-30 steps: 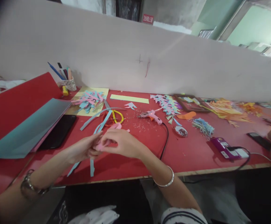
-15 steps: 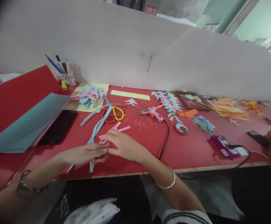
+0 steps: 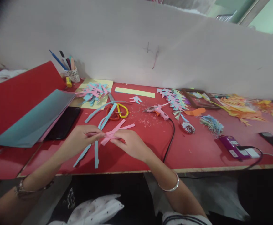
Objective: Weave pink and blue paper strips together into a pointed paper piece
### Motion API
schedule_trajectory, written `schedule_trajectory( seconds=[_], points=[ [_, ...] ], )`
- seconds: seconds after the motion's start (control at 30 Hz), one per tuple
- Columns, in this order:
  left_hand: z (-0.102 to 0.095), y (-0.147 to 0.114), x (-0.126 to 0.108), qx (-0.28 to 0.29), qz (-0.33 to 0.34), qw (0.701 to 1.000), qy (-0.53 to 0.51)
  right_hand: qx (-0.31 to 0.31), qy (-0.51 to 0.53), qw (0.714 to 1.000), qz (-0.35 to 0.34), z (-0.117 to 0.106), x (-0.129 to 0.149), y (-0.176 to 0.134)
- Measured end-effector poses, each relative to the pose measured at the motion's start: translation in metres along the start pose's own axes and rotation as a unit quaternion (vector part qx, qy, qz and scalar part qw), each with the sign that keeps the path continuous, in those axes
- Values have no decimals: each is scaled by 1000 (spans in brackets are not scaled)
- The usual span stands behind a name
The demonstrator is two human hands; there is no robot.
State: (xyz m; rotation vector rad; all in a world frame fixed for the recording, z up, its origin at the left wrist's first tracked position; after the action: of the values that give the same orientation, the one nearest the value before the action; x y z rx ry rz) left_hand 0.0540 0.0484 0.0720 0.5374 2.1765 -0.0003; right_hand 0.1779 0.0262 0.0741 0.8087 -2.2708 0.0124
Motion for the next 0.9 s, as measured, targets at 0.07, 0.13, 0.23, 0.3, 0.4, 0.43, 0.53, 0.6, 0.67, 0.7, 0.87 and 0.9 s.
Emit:
schedule_trajectory(
  seconds=[0.07, 0.13, 0.23, 0.3, 0.4, 0.43, 0.53, 0.6, 0.67, 0.7, 0.87, 0.9],
  points=[
    [-3, -3, 1, -30, -1, 999, -11, -17, -37, 999, 2, -1, -1, 0],
    [1, -5, 1, -9, 1, 1000, -22, -33, -92, 995, 4, -3, 1, 1],
    [8, -7, 1, 31, 3, 999, -27, -23, -151, 988, 12, 1, 6, 4],
    [10, -7, 2, 31, 2, 999, -25, -11, -156, 988, 11, 5, 9, 6],
    [9, -10, 6, -7, -17, 999, -51, -12, -115, 993, 14, 10, 9, 7],
    [9, -11, 8, -21, -28, 997, -63, -15, -94, 995, 19, 11, 8, 7],
    [12, -15, 14, -38, -68, 992, -98, -32, -54, 997, 48, 12, 1, 7],
    [15, -16, 15, -39, -89, 987, -128, -41, -46, 996, 67, 12, -4, 7],
    [16, -16, 15, -44, -100, 983, -149, -47, -45, 995, 75, 13, -6, 6],
    [16, -15, 14, -47, -99, 982, -152, -50, -47, 995, 79, 12, -7, 6],
    [21, -16, 12, -13, -89, 980, -177, -60, -39, 994, 85, 11, -9, 4],
    [22, -16, 12, -2, -90, 979, -184, -48, -29, 996, 75, 12, -8, 4]
  ],
)
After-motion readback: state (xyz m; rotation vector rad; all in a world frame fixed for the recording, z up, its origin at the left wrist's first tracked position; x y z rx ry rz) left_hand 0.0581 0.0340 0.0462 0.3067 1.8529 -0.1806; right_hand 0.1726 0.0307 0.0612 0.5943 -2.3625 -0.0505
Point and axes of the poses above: each hand's wrist, its own y-axis towards the middle knuckle, its own z-axis out of the palm, x = y × z, the point moved 7 cm from there along y, towards the middle knuckle, and after that the axes turned 2 degrees about -x, right-handed, at the moved point
